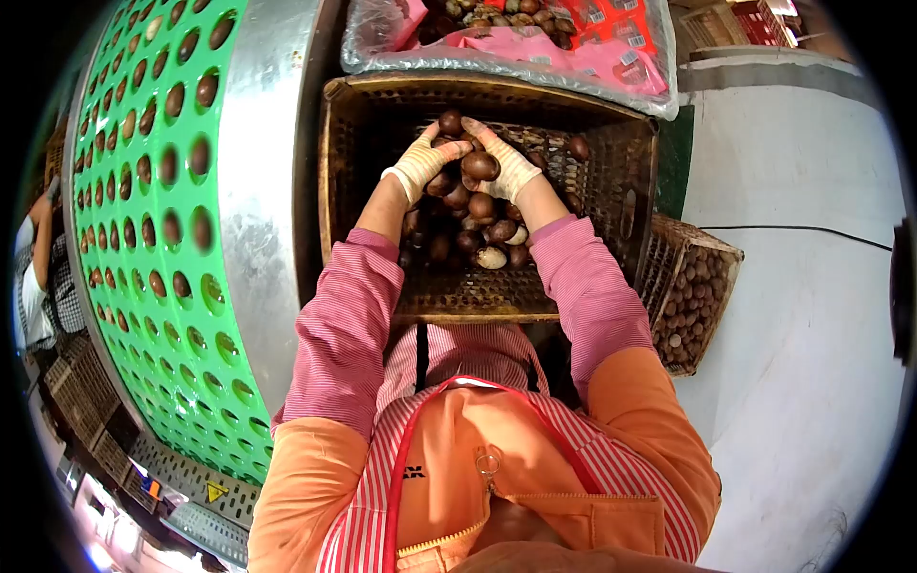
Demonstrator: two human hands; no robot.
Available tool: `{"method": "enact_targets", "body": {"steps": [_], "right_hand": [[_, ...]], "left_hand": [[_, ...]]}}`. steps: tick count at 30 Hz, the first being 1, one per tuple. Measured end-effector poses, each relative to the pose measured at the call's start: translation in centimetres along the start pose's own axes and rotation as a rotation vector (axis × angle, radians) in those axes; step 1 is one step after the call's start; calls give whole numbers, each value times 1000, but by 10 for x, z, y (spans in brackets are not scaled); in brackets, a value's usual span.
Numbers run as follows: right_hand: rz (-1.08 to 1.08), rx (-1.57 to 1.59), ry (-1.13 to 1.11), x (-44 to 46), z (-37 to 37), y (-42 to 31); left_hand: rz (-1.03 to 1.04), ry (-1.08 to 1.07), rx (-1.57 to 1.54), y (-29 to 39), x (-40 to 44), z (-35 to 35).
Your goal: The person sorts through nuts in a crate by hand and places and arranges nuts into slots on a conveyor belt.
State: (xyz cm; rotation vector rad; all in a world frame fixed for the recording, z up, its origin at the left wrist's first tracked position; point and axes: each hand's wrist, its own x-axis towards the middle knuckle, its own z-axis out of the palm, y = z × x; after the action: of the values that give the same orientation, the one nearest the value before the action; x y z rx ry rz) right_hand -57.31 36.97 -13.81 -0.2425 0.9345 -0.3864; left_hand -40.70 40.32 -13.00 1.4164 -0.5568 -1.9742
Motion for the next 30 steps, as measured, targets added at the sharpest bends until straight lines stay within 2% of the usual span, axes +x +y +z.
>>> {"method": "enact_targets", "body": {"steps": [2, 3, 4, 5, 6, 7, 9, 11, 14, 15, 16, 17, 18, 21, 23, 25, 26, 27, 29, 30], "right_hand": [[-16, 46, -15, -8, 7, 1], [-5, 77, 88, -17, 16, 3], [6, 68, 100, -21, 15, 6], [20, 56, 112, -25, 13, 7], [29, 57, 219, -43, 25, 9], [25, 49, 79, -41, 10, 16], [33, 86, 155, -59, 21, 35], [88, 82, 91, -59, 5, 46], [57, 18, 213, -80, 22, 47], [47, 15, 280, -88, 33, 46], [-24, -67, 324, -101, 49, 41], [-68, -92, 286, -108, 61, 36], [-99, -123, 222, -112, 69, 31], [-146, -187, 73, -120, 115, 17], [-156, -323, -137, -130, 154, 14], [-111, -399, -156, -133, 212, 32], [-164, -448, -209, -134, 240, 48], [-217, -494, -264, -140, 273, 68], [-119, -598, -419, -108, 309, 98], [-159, -664, -475, -89, 329, 125]], "left_hand": [[57, -18, -3, -6, -7, 1], [66, -20, -12, -6, -13, 5], [4, 2, -50, 2, -31, 17], [82, -20, -58, -1, -37, 21], [75, -33, -27, -6, -42, 22], [70, -37, 3, -12, -46, 21], [0, 0, 24, -30, -58, 23], [-58, -28, -83, -23, -92, 39], [-52, 111, -80, -10, -124, 59], [5, 26, -123, -25, -102, 48], [20, 83, -84, -16, -108, 49], [35, 137, -47, -7, -114, 49], [85, 96, -65, -3, -110, 42], [300, 66, -93, 38, -166, 36], [341, 126, -85, 57, -220, 20], [478, 171, -118, 54, -250, -13], [542, 180, -222, 48, -267, -29], [547, 294, -210, 49, -307, -40], [571, 363, -263, 29, -349, -83], [598, 443, -280, 14, -367, -107]]}}
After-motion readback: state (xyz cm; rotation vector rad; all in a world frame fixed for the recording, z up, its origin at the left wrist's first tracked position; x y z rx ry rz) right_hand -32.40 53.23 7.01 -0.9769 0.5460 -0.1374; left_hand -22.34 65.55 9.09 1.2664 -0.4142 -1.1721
